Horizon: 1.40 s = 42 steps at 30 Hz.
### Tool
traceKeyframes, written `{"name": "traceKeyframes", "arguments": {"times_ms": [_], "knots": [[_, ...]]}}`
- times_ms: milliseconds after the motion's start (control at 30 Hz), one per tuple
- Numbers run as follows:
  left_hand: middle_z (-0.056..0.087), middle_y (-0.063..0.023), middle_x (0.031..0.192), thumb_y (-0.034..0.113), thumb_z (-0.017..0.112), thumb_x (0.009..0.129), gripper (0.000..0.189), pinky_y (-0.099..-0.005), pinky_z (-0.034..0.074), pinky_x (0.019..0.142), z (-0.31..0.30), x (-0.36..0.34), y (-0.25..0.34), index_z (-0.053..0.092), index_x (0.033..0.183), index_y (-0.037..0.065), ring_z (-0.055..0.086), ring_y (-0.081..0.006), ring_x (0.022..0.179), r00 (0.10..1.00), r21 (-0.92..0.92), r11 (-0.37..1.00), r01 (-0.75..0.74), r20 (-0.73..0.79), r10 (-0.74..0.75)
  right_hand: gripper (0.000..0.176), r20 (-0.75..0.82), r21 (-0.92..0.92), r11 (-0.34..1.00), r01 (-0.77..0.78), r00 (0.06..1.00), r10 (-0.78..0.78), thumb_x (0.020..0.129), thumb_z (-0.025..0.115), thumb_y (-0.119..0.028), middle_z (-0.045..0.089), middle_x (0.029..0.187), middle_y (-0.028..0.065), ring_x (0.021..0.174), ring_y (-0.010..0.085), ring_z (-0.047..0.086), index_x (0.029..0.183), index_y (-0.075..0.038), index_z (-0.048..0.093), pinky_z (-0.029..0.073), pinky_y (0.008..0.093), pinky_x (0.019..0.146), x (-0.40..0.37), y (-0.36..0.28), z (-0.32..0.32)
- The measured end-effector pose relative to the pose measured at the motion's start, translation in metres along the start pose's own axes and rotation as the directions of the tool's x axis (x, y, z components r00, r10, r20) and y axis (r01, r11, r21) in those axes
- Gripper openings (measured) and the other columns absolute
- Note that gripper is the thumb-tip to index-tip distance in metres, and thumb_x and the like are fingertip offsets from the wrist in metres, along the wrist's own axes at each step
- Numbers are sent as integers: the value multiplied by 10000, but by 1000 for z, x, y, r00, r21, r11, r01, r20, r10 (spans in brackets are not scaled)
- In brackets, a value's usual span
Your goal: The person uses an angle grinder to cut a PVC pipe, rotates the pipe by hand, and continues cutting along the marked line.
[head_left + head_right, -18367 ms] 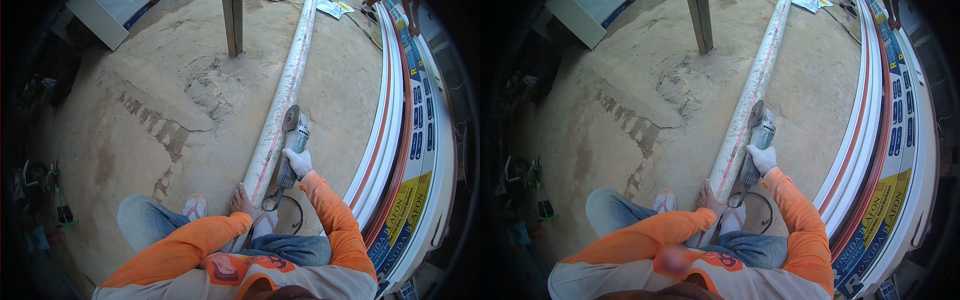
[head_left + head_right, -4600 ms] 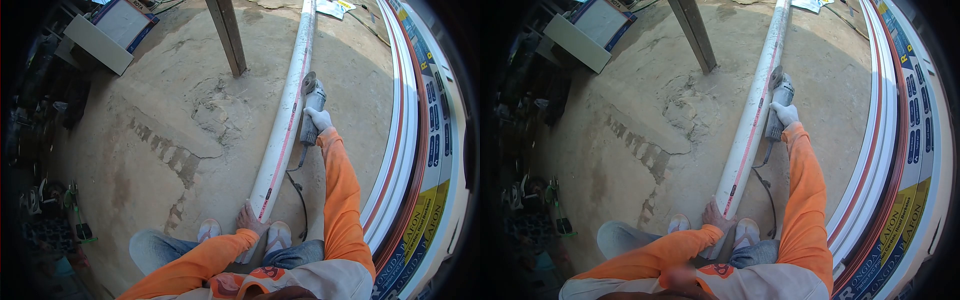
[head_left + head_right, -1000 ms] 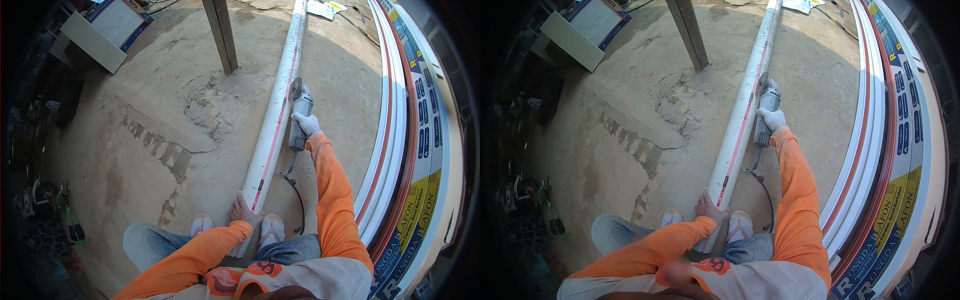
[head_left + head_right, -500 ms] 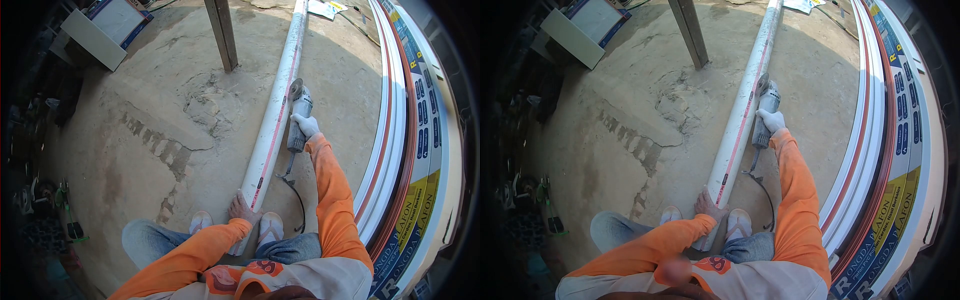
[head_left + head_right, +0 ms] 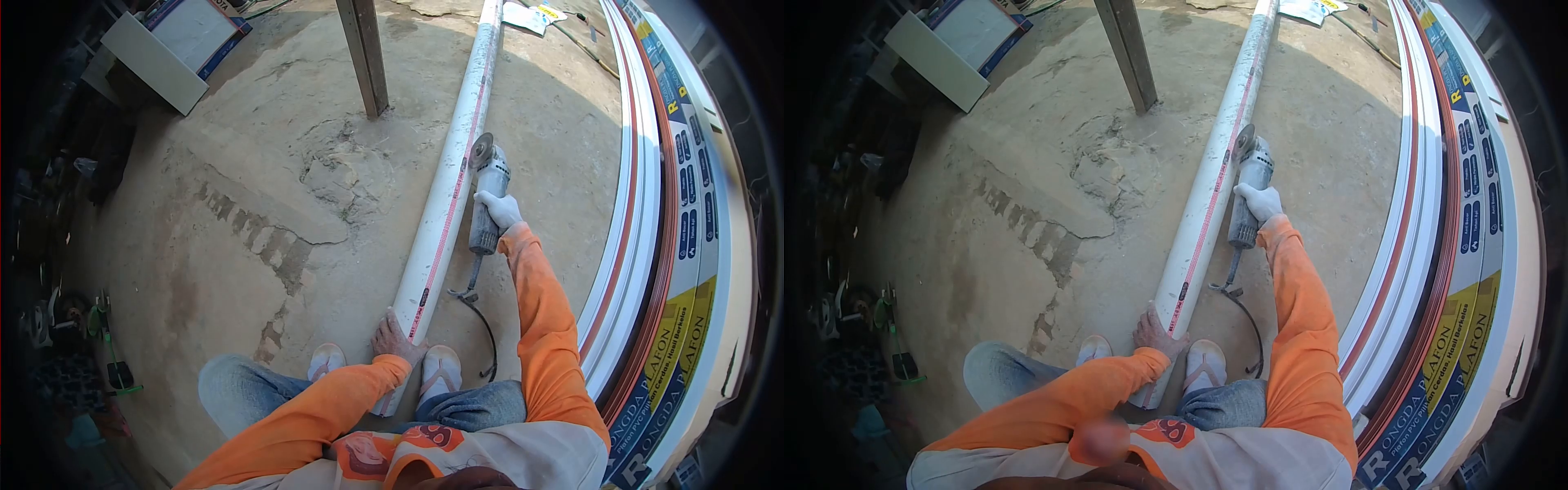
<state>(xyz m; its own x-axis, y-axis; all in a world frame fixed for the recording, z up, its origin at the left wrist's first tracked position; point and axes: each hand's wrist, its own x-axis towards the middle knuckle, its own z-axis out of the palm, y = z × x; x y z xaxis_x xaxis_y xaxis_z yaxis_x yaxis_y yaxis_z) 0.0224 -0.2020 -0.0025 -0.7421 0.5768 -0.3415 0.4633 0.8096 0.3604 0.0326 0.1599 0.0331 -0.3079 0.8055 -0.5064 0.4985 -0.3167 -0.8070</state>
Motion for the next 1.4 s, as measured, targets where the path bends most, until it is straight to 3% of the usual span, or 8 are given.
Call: {"name": "traceKeyframes", "arguments": {"times_ms": [133,1400], "knots": [[409,-209,1249,395,787,554,1107,-539,360,948,4,-1,-2,187,1427,72,452,-390,1142,1000,-17,1000,-1,-16,0,609,9,5,1000,-5,1000,5,643,745,-352,664,889,170,742,226,658,997,125,611,512,343,652,9,13,0],[432,-196,1216,411,781,560,1088,-515,349,950,2,-1,-1,219,1415,40,445,-368,1142,1000,-6,1000,0,-11,0,624,59,23,999,-23,998,22,648,743,-369,659,870,157,720,211,643,973,147,609,502,331,632,-14,24,4]]}}
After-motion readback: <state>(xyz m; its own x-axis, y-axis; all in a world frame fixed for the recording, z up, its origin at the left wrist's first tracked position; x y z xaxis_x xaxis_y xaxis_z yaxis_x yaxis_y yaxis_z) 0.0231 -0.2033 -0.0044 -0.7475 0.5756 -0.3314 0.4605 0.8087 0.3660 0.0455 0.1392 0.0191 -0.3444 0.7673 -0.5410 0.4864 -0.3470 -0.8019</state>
